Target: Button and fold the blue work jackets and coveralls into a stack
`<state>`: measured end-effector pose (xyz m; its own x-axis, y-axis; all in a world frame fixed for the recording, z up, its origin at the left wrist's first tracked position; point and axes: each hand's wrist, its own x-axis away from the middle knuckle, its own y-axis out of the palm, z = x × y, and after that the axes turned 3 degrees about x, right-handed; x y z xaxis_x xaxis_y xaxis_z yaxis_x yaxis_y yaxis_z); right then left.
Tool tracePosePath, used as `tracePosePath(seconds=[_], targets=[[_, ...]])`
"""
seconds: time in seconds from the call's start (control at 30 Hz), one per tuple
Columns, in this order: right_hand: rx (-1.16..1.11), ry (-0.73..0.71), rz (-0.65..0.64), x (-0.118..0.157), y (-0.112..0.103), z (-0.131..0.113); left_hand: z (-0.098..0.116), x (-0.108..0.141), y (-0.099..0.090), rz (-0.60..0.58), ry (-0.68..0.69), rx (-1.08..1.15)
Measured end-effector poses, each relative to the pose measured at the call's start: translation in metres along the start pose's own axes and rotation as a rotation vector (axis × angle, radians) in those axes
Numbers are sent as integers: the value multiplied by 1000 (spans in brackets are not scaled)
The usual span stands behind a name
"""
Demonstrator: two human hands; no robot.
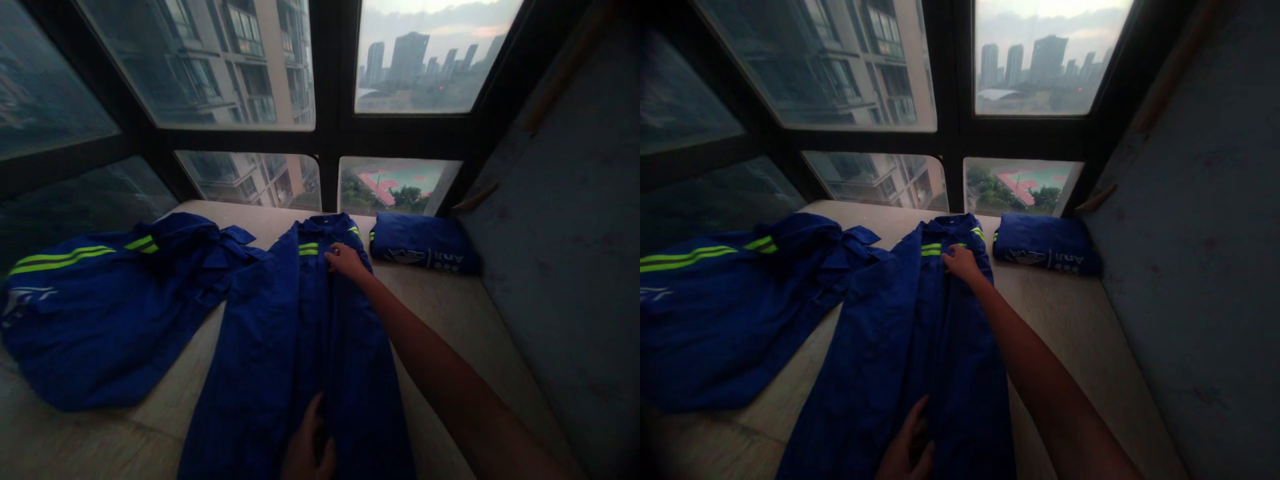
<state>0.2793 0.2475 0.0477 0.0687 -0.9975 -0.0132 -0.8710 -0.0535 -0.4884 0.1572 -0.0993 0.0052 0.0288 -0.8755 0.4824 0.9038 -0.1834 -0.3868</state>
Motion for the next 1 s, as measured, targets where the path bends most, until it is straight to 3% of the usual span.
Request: tracePosePath(seconds=[0.1, 0.23, 0.33, 0.43, 0.5, 0.63, 0.77, 0.87, 1.0], targets=[[136, -18, -51, 2, 20, 3, -3, -2, -9, 4, -18, -35], [358, -82, -25, 12, 8, 18, -7, -1, -5, 10, 36, -73], [496, -150, -86, 21, 3, 23, -10, -1, -3, -8, 113, -100], [598, -183, -148, 24, 13, 24, -9, 0, -2, -34, 149, -175], [648, -179, -153, 22, 24, 23, -5, 1, -1, -81, 100, -274], [696, -166, -103, 15, 42, 25, 6, 1, 4, -147, -25, -456], [708, -196, -102, 13, 50, 32, 10, -1, 3, -171, -40, -510], [709, -243, -71, 11, 44, 37, 10, -2, 2, -174, -48, -506], [745, -251, 89, 2, 28, 43, 1, -2, 7, -123, -20, -540]])
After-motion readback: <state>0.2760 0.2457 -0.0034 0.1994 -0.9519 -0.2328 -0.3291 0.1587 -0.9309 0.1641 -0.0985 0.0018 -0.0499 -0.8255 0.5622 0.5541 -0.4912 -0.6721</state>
